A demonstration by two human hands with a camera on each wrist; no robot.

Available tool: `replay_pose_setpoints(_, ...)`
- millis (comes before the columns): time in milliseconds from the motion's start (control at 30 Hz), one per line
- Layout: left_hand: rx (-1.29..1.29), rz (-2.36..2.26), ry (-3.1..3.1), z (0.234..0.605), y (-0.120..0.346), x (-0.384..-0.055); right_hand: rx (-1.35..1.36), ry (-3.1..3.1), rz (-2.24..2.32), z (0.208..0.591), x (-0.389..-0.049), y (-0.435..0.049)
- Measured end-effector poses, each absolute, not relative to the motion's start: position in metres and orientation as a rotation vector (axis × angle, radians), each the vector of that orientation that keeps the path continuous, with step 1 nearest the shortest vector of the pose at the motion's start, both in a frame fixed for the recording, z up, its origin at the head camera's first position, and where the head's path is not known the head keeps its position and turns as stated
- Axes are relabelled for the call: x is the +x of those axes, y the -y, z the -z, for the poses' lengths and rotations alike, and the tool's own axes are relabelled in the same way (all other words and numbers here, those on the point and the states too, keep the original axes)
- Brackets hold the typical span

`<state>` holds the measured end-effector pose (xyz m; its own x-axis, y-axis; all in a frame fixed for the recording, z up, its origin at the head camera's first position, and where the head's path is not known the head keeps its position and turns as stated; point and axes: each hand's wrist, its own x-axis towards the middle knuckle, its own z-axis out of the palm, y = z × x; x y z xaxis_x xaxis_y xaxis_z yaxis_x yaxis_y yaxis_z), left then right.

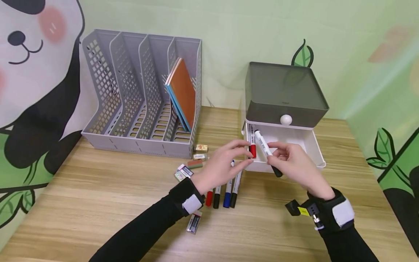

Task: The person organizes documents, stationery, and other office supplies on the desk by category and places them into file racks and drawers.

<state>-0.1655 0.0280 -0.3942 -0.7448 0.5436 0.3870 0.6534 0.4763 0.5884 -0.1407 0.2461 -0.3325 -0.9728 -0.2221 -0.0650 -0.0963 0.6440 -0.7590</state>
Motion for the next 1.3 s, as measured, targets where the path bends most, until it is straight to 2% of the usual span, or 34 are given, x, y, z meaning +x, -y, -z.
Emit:
replay_pose_setpoints(700,-1.063,1.167,2.565,0.397,-0.032,-0.167,-0.280,-2.695,0.972,0.342,-0.187,-0.246)
replay_pose_setpoints(1033,-1.051,1.219,2.553,0.398,-0.031,-0.166,-0.317,-2.652,0.979,0.348,-0.185,-0.245)
replay_pose_setpoints(1300,-0.819,1.284,2.590,0.402,-0.013,-0.161,-0.402,-2.748,1.022,0.347,-0.176,-0.244)
